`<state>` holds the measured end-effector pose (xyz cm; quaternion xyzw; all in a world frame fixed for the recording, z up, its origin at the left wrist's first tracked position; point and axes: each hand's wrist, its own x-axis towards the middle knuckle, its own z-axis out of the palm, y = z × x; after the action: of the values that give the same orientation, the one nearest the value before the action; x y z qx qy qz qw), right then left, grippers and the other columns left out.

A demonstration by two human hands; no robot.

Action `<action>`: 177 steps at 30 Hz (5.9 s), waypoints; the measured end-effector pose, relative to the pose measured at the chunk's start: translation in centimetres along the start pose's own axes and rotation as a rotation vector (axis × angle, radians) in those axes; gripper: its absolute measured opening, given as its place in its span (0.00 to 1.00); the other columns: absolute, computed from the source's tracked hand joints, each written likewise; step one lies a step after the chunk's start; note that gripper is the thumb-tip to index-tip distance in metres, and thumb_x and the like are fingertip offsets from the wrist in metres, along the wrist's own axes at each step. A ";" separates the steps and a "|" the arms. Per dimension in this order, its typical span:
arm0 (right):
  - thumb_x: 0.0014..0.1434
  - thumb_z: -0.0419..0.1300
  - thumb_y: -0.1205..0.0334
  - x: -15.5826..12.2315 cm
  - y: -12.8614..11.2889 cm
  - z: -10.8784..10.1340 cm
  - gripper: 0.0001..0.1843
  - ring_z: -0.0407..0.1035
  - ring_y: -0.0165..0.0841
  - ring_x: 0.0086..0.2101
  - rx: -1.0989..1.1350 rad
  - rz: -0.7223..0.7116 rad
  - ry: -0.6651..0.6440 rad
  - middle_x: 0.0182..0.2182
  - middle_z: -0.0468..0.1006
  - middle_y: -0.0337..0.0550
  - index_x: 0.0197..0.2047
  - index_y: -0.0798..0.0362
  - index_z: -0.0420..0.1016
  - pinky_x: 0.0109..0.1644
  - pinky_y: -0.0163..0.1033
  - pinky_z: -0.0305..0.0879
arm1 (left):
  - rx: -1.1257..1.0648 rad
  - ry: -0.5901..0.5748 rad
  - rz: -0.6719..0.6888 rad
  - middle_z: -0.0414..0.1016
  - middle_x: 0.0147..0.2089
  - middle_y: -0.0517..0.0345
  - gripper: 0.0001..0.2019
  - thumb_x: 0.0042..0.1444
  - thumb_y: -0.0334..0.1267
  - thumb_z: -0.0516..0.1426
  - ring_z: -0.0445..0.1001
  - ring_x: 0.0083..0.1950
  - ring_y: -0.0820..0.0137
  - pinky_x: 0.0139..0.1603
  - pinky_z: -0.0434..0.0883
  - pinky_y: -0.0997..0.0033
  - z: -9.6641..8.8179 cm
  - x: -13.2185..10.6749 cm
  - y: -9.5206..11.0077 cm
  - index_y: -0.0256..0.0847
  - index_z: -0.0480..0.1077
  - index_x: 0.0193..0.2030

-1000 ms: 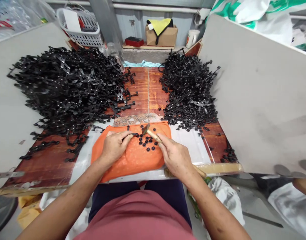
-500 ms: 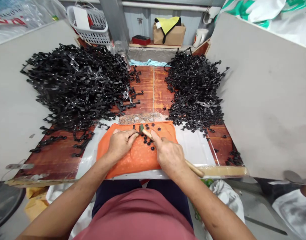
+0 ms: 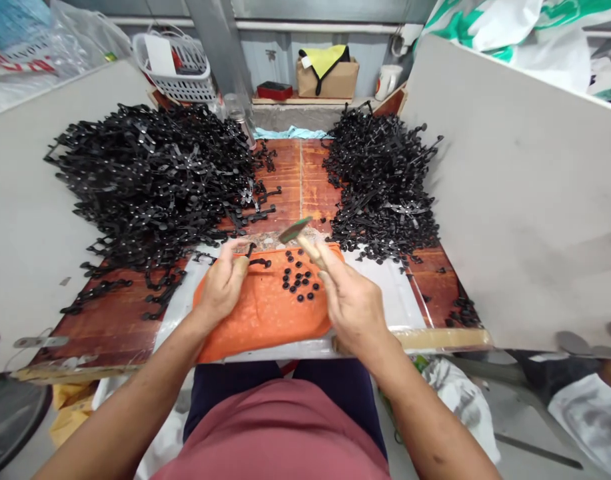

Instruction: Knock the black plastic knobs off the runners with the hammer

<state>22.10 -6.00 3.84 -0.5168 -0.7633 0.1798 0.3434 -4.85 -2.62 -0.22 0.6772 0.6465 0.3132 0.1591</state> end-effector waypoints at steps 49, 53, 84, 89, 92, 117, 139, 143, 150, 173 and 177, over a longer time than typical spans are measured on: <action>0.75 0.48 0.55 -11.0 5.9 -0.5 0.25 0.83 0.41 0.46 -0.299 0.328 -0.092 0.57 0.81 0.41 0.71 0.42 0.67 0.42 0.40 0.80 | 0.242 -0.494 0.367 0.83 0.45 0.56 0.19 0.71 0.42 0.46 0.77 0.47 0.61 0.51 0.63 0.61 1.0 3.3 0.3 0.45 0.76 0.36; 0.75 0.48 0.56 -11.0 6.1 -0.8 0.25 0.79 0.40 0.53 -0.201 0.339 -0.107 0.60 0.78 0.41 0.71 0.45 0.68 0.52 0.42 0.79 | 0.243 -0.493 0.364 0.84 0.43 0.56 0.19 0.71 0.43 0.47 0.77 0.44 0.61 0.50 0.62 0.60 1.0 3.4 0.2 0.45 0.76 0.35; 0.74 0.50 0.59 0.1 1.0 1.1 0.26 0.79 0.39 0.43 -0.116 0.088 -0.059 0.50 0.84 0.46 0.73 0.42 0.64 0.46 0.40 0.73 | 0.110 -0.488 0.370 0.82 0.42 0.55 0.18 0.72 0.41 0.48 0.74 0.46 0.62 0.50 0.61 0.62 0.3 3.3 0.7 0.42 0.76 0.37; 0.67 0.61 0.53 0.7 -0.3 1.4 0.15 0.75 0.34 0.36 0.474 0.229 -0.046 0.41 0.81 0.41 0.52 0.50 0.78 0.40 0.36 0.70 | -0.016 -0.329 0.405 0.74 0.36 0.58 0.10 0.68 0.43 0.55 0.70 0.38 0.67 0.44 0.65 0.66 -2.0 1.2 4.1 0.41 0.67 0.36; 0.62 0.65 0.50 0.5 -1.5 2.3 0.14 0.62 0.25 0.20 0.756 0.355 -0.193 0.28 0.75 0.34 0.43 0.51 0.75 0.24 0.32 0.60 | -0.100 -0.258 0.458 0.74 0.39 0.58 0.07 0.65 0.42 0.59 0.72 0.41 0.66 0.45 0.69 0.67 -2.5 -0.7 5.7 0.42 0.66 0.41; 0.57 0.67 0.59 -7.0 -4.0 6.6 0.08 0.76 0.38 0.39 0.739 0.373 -0.107 0.39 0.83 0.43 0.41 0.50 0.77 0.46 0.41 0.72 | -0.455 -0.144 -0.174 0.69 0.33 0.60 0.18 0.70 0.52 0.48 0.67 0.33 0.71 0.35 0.66 0.73 -1.6 -7.1 5.1 0.42 0.70 0.49; 0.67 0.58 0.53 -14.1 3.1 3.2 0.11 0.64 0.32 0.29 0.284 0.445 -0.167 0.28 0.69 0.34 0.37 0.50 0.71 0.34 0.35 0.60 | -0.333 -0.487 -0.115 0.67 0.26 0.65 0.05 0.62 0.40 0.51 0.62 0.25 0.75 0.29 0.59 0.75 -0.1 -4.3 2.9 0.42 0.65 0.37; 0.68 0.57 0.53 -13.9 2.9 3.0 0.12 0.63 0.31 0.28 0.274 0.437 -0.176 0.27 0.69 0.34 0.34 0.49 0.69 0.33 0.34 0.59 | -0.358 -0.483 -0.166 0.62 0.21 0.69 0.06 0.61 0.42 0.53 0.60 0.20 0.76 0.24 0.57 0.76 0.2 -4.4 2.7 0.43 0.64 0.36; 0.68 0.57 0.53 -13.9 3.0 2.9 0.11 0.63 0.31 0.27 0.235 0.429 -0.193 0.26 0.69 0.33 0.35 0.49 0.69 0.33 0.34 0.59 | -0.474 -0.498 -0.268 0.62 0.21 0.71 0.08 0.60 0.44 0.54 0.62 0.17 0.77 0.21 0.59 0.78 0.2 -4.5 2.9 0.43 0.64 0.38; 0.75 0.46 0.61 -6.9 -1.1 0.9 0.28 0.81 0.42 0.42 -0.220 0.028 -0.179 0.48 0.84 0.51 0.75 0.49 0.61 0.50 0.45 0.76 | -0.277 -0.513 -0.100 0.80 0.36 0.56 0.06 0.62 0.38 0.54 0.79 0.37 0.67 0.37 0.70 0.71 -0.3 -3.8 2.8 0.42 0.69 0.42; 0.75 0.46 0.62 -7.3 -1.0 2.0 0.28 0.80 0.41 0.38 -0.254 0.014 -0.233 0.45 0.84 0.50 0.75 0.49 0.61 0.45 0.43 0.76 | -0.310 -0.537 -0.124 0.80 0.37 0.56 0.06 0.62 0.39 0.54 0.80 0.38 0.66 0.38 0.72 0.70 -0.3 -3.9 2.1 0.42 0.69 0.43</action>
<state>21.71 -12.89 0.57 -0.5371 -0.8108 0.1431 0.1833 -3.23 -6.76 0.45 0.6626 0.5662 0.2075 0.4443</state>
